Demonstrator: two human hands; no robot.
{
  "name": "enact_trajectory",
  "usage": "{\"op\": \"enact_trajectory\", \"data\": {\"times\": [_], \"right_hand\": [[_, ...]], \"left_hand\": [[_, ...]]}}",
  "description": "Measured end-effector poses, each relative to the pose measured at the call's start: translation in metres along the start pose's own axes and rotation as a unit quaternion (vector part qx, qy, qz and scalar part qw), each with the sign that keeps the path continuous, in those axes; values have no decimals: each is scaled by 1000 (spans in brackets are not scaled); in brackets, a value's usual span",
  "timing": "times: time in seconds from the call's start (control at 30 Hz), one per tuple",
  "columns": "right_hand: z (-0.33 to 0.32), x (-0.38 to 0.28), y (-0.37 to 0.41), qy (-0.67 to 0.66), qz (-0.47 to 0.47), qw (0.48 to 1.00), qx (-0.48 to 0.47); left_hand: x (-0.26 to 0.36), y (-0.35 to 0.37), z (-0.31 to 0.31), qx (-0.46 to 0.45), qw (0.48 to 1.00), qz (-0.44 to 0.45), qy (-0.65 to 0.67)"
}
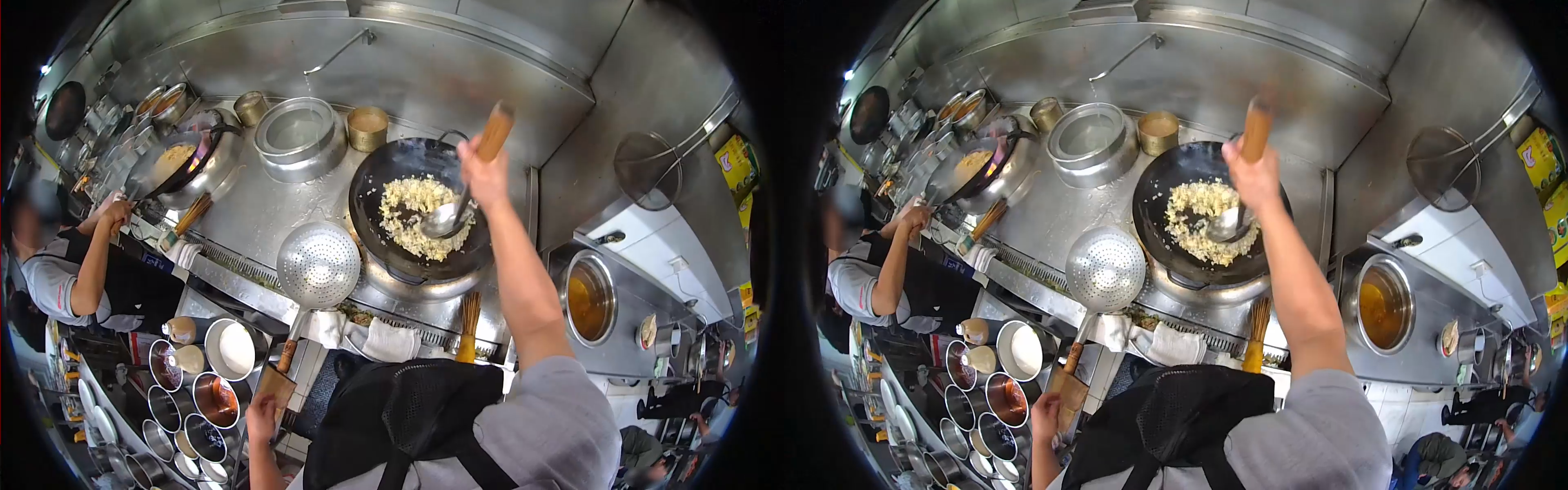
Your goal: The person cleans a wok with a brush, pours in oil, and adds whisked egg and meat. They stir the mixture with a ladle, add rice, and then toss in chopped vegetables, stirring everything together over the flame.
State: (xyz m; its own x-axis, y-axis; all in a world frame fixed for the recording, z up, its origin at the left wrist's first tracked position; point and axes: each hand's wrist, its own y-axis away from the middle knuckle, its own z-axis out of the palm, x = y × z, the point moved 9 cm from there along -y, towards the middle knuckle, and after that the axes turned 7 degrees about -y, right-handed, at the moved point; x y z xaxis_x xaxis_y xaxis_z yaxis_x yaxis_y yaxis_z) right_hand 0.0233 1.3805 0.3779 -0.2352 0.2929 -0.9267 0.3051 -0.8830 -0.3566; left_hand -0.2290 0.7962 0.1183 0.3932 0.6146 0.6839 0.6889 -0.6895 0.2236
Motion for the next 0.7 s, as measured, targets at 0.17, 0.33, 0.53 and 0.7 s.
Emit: {"op": "enact_trajectory", "data": {"times": [0.17, 0.33, 0.53, 0.7], "right_hand": [[-64, 1, -10, -138, -130, 977, 95], [-19, -7, -23, -107, -38, 994, 2], [-1, 74, -4, -1, -69, 997, -19], [61, -62, 40, 127, -107, 976, -138]], "left_hand": [[-128, 66, 17, 0, 985, -167, 39], [-158, 95, 54, -129, 955, -247, 103], [-207, 88, 32, -71, 926, -349, 124], [-232, 82, 23, -23, 934, -310, 177]]}}
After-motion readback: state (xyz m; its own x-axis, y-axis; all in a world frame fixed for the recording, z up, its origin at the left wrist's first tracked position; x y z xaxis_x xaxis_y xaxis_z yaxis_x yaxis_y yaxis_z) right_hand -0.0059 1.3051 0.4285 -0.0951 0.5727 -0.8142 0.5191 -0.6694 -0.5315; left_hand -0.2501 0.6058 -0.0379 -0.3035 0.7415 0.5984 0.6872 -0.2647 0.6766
